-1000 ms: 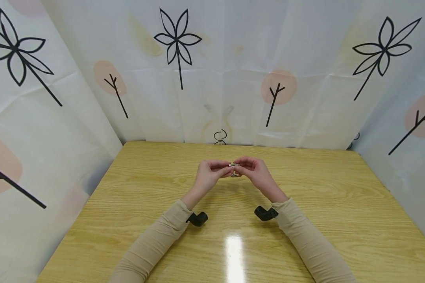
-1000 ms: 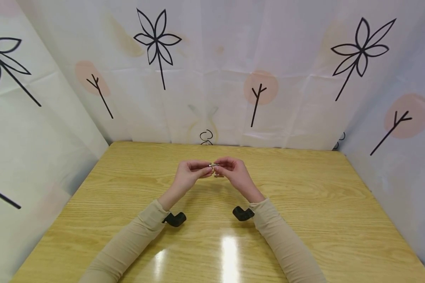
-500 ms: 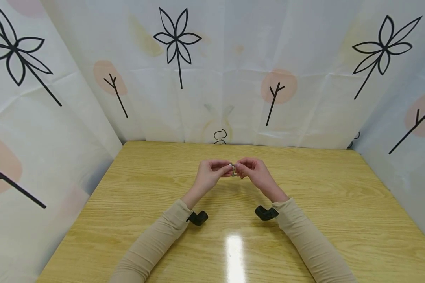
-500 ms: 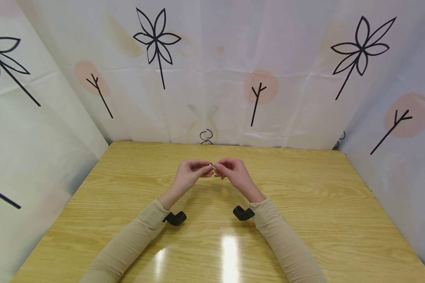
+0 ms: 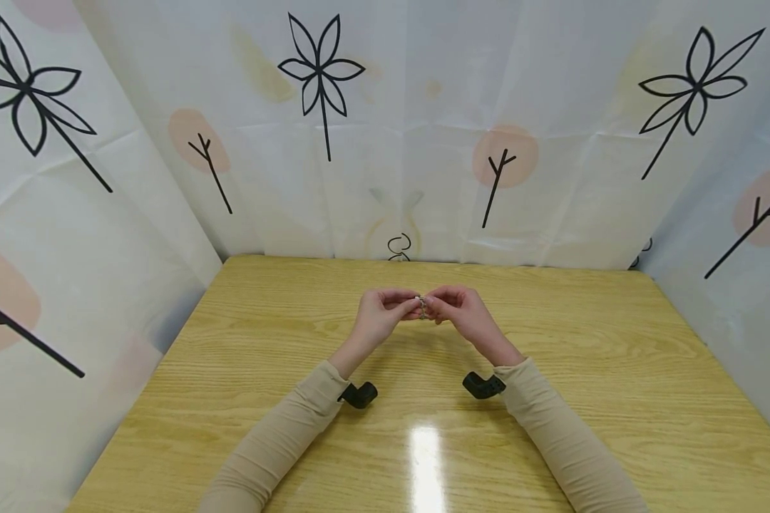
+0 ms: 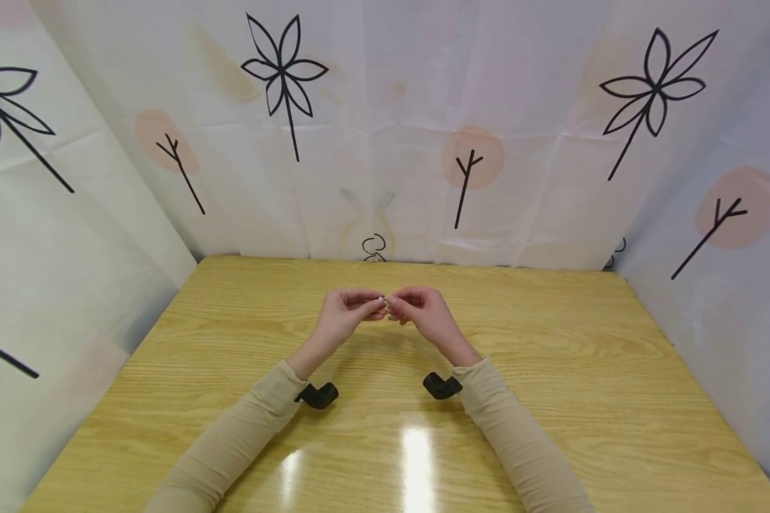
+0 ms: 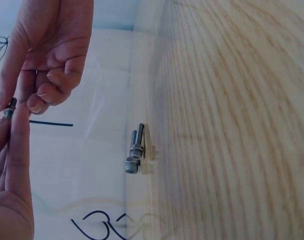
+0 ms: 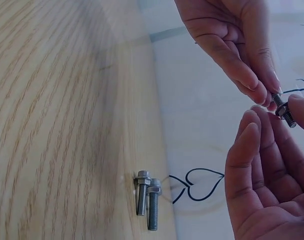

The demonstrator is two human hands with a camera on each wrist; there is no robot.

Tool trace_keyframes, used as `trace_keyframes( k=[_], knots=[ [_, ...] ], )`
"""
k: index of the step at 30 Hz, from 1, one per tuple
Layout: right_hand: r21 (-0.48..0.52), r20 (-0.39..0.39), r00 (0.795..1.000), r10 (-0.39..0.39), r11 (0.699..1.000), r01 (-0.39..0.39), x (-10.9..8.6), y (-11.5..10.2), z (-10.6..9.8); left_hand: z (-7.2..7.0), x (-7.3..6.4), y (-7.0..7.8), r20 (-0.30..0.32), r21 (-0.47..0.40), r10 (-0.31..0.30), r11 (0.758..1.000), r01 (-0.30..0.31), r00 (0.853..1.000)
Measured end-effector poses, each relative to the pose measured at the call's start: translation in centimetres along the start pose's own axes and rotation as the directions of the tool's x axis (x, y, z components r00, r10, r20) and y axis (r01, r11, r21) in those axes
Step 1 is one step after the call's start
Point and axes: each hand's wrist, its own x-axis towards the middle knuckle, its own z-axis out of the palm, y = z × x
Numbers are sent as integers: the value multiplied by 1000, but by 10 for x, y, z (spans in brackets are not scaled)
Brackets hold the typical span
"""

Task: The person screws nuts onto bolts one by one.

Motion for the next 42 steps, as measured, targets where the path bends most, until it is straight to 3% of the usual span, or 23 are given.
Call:
trace_keyframes(
  k=[7, 15, 23, 31, 38, 42],
  knots=[
    [61, -19, 999, -31, 998, 33, 0, 4, -2, 1, 0, 1, -33, -16, -5, 1000, 4, 999],
    [3, -25, 999, -20, 1000, 20, 2, 7, -1, 2, 0, 2, -33, 3, 3, 1000, -3, 999],
    [78, -21, 999, -30, 996, 32, 1, 9, -2, 3, 1, 0, -42, 0, -6, 1000, 6, 999],
    [20, -15, 1000, -16, 1000, 16, 2, 8, -2, 2, 1, 0, -36, 15, 1, 1000, 0, 999],
    [71, -13, 1000, -22, 997, 22, 0, 5, -1, 3, 0, 0, -35, -1, 0, 1000, 0, 999],
    [33, -14, 999, -32, 999, 32, 1, 6, -1, 4, 0, 0, -38, -1, 2, 1000, -2, 999]
  ],
)
